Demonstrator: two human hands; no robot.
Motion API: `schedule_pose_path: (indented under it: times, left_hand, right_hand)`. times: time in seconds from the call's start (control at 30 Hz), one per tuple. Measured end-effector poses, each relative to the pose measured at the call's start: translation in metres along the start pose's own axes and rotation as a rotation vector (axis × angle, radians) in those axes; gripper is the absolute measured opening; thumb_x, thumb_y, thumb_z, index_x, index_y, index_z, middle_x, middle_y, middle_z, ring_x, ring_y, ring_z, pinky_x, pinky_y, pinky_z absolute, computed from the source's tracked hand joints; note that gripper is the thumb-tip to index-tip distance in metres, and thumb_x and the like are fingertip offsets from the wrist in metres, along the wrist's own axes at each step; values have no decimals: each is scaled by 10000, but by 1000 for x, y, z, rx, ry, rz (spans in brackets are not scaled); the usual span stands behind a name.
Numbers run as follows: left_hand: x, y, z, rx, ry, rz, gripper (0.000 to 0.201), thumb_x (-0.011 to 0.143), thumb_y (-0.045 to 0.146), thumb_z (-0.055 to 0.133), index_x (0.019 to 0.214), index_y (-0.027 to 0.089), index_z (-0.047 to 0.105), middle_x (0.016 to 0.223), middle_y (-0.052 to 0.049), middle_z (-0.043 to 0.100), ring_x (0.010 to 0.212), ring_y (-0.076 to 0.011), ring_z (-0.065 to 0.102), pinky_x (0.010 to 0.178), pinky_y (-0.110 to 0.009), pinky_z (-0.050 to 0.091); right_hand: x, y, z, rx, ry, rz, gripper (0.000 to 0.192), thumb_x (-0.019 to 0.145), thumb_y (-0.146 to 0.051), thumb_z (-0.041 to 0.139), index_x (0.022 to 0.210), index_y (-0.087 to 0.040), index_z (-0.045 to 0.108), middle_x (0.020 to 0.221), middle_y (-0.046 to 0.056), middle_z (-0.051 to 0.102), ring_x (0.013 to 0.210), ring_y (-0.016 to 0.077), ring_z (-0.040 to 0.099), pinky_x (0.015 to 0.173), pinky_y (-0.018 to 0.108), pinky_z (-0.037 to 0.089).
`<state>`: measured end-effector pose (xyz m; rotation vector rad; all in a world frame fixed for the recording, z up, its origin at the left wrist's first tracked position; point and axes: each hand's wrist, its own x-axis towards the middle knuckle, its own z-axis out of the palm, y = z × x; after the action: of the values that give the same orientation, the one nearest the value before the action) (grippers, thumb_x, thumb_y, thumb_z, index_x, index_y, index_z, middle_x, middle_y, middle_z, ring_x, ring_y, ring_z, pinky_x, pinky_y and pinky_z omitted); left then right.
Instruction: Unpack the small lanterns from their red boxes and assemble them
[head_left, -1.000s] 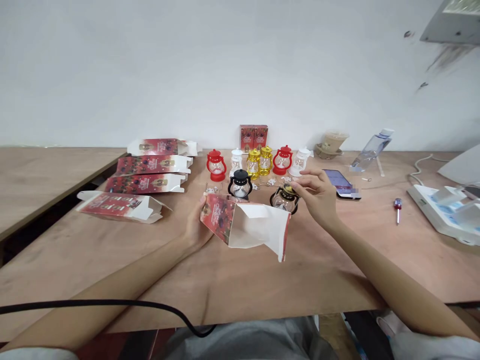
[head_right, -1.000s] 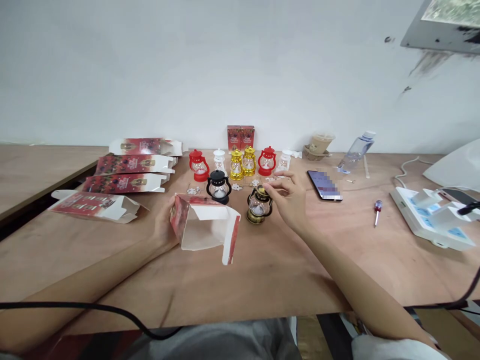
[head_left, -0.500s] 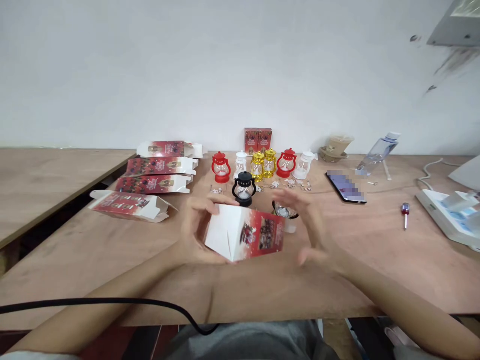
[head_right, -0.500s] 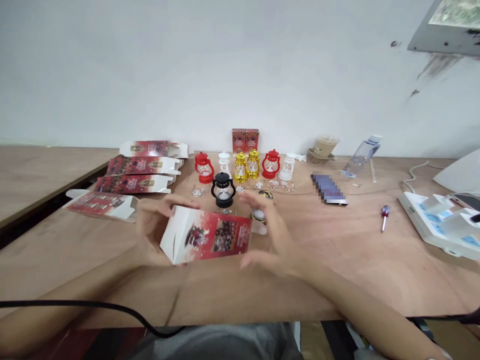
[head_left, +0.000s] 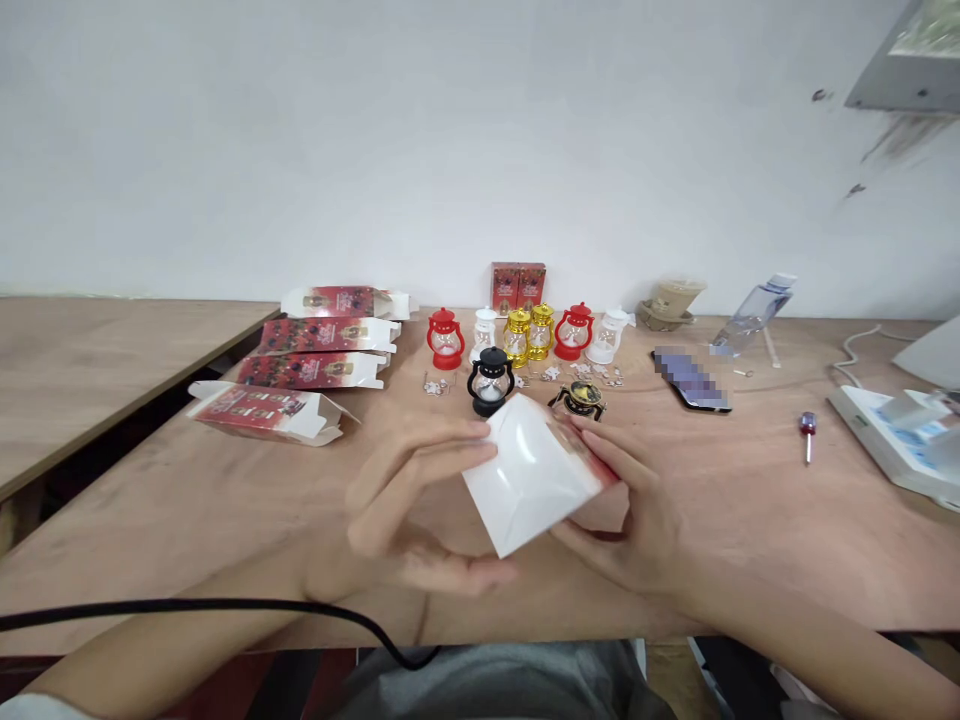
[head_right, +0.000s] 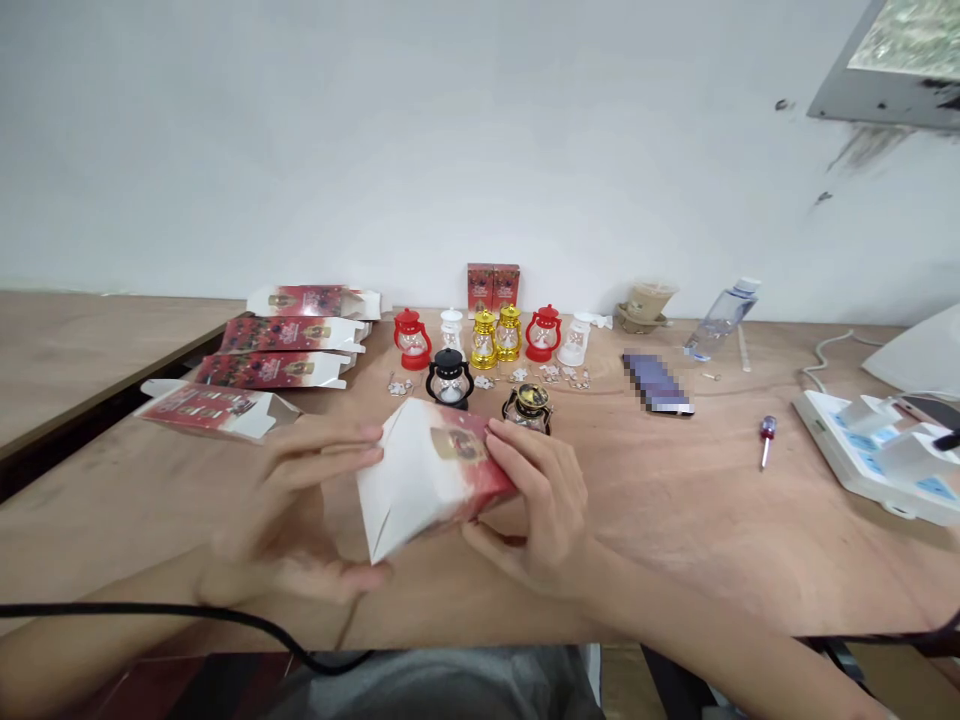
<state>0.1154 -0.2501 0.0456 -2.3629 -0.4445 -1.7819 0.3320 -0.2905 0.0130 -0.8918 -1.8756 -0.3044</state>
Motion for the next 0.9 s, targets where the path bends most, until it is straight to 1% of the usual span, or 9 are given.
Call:
schedule_pose_path:
  times: [0.07, 0.2, 0.27, 0.4, 0.47, 0.53, 0.67, 0.8, 0.9]
  left_hand:
    - [1, 8, -1, -23, 17, -41, 466, 786, 548, 602, 1121, 225, 584, 1010, -77, 629, 891, -189, 621, 748, -334, 563]
    - [11, 11, -6, -31, -203, -133, 380, 772, 321, 687, 1112, 214, 555, 1063, -86, 618, 952, -183, 617, 831, -338, 561]
    - [14, 7, -7, -48, -252, -164, 375, 740, 258, 702, 1075, 207, 543, 1048, -89, 619, 961, -186, 615, 823, -333, 568]
    - [9, -1, -1, -270, -234, -283, 333, 729, 195, 635, 1015, 211, 465, 1115, -115, 606, 1014, -207, 613, 745, -311, 583]
    - [6, -3, 1, -386, -196, -317, 324, 740, 141, 574, 1005, 220, 407, 1198, -124, 585, 1080, -226, 600, 792, -344, 572]
    - [7, -5, 2, -403, -193, -339, 344, 744, 107, 545, 1021, 223, 378, 1215, -117, 582, 1102, -230, 596, 849, -382, 556]
    - [23, -18, 2, -121, -306, -357, 404, 761, 155, 591, 1122, 215, 421, 1161, -84, 592, 1080, -219, 598, 906, -394, 532]
    - [40, -40, 7, 215, -407, -103, 344, 806, 198, 585, 1143, 216, 519, 1216, -74, 585, 1116, -241, 567, 905, -374, 506]
    - [44, -55, 15, 381, -458, 7, 253, 835, 201, 565, 1087, 188, 576, 1129, -86, 634, 1032, -231, 598, 835, -328, 510]
  right_hand:
    - [-4, 1, -2, -40, 84, -46, 722, 756, -304, 648, 1404, -310, 331, 1256, 110, 569, 1098, 306, 576, 843, 494, 516]
    - [-3, 10, -2, -163, 183, -72, 623, 793, -282, 604, 1373, -350, 385, 1230, 92, 595, 1071, 308, 581, 840, 508, 492]
    - [2, 17, -2, -194, 195, -101, 601, 796, -272, 615, 1354, -353, 409, 1186, 87, 625, 1069, 308, 589, 855, 497, 477]
    - [14, 31, -5, -189, 166, -153, 603, 780, -299, 655, 1331, -361, 418, 1180, 65, 643, 1096, 303, 590, 890, 477, 459]
    - [20, 38, -8, -189, 131, -158, 642, 761, -319, 680, 1339, -347, 400, 1212, 68, 629, 1116, 302, 582, 910, 472, 452]
    - [26, 43, -11, -215, 78, -171, 633, 761, -354, 681, 1331, -334, 407, 1235, 69, 618, 1149, 304, 563, 935, 472, 432]
    - [46, 54, -18, -322, -72, -201, 509, 807, -400, 618, 1286, -320, 465, 1274, 58, 596, 1205, 312, 514, 962, 475, 381]
    - [73, 68, -19, -364, -240, -277, 530, 823, -371, 583, 1322, -291, 422, 1318, 60, 559, 1213, 307, 486, 969, 477, 347]
    - [89, 77, -17, -329, -355, -329, 589, 792, -330, 593, 1338, -249, 388, 1288, 82, 568, 1158, 297, 501, 938, 463, 350]
